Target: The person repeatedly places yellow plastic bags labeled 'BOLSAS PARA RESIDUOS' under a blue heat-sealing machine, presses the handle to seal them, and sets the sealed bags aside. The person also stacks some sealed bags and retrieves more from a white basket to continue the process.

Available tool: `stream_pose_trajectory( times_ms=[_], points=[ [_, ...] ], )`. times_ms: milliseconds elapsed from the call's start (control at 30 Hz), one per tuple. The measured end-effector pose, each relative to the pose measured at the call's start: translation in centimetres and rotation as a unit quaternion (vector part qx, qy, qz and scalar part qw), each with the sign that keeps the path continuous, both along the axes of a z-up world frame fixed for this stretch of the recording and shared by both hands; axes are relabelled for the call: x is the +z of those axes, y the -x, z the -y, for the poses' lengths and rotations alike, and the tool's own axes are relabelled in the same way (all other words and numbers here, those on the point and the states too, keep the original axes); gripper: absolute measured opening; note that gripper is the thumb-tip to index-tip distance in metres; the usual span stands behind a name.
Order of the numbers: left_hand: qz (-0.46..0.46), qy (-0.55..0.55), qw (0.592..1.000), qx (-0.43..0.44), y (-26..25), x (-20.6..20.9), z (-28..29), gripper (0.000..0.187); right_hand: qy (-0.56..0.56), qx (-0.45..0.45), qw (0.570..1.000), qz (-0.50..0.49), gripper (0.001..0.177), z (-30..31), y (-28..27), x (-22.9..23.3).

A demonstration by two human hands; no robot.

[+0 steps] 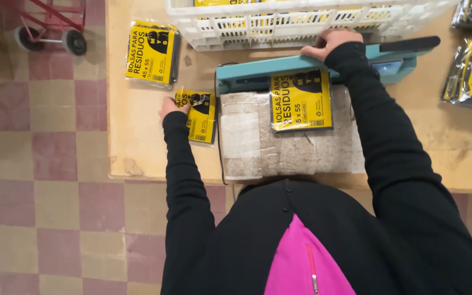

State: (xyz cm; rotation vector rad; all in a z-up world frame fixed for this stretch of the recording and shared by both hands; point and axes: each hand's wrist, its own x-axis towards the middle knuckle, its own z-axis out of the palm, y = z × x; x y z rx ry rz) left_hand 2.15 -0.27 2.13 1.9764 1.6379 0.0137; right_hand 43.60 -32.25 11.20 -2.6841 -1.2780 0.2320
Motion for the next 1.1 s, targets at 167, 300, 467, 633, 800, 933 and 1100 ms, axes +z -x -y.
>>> stream_pose_trajectory(
  times_ms=[167,300,467,633,800,933,1100],
  points=[
    [-0.017,-0.114,0.993,-0.022,-0.1,-2.0,-0.9,0.036,-0.103,0.019,0.994,0.003,0.053,1.5,-0.7,0.3],
    [0.067,-0.096,0.993,-0.018,1.5,-5.6,-1.7,0.029,-0.286,0.043,0.949,-0.127,0.031,3.2,-0.7,3.4],
    [0.156,-0.163,0.974,-0.015,4.0,-5.4,-1.4,0.020,-0.351,0.009,0.831,-0.432,0.017,7.6,2.7,5.9],
    [0.315,-0.235,0.919,-0.035,6.5,7.6,4.4,0.017,-0.113,-0.115,0.983,-0.083,0.057,8.6,6.5,1.7],
    [0.349,-0.332,0.872,-0.089,4.4,19.9,11.8,0.022,-0.083,-0.122,0.988,-0.042,0.059,7.8,6.7,-4.5],
    [0.321,-0.389,0.849,-0.156,2.1,22.7,16.3,0.016,-0.249,-0.130,0.949,-0.147,0.048,12.8,3.5,-9.7],
    [0.409,-0.298,0.842,-0.185,-2.6,20.8,22.3,0.010,-0.328,-0.222,0.896,-0.201,0.049,30.2,-2.7,-14.7]
  ],
)
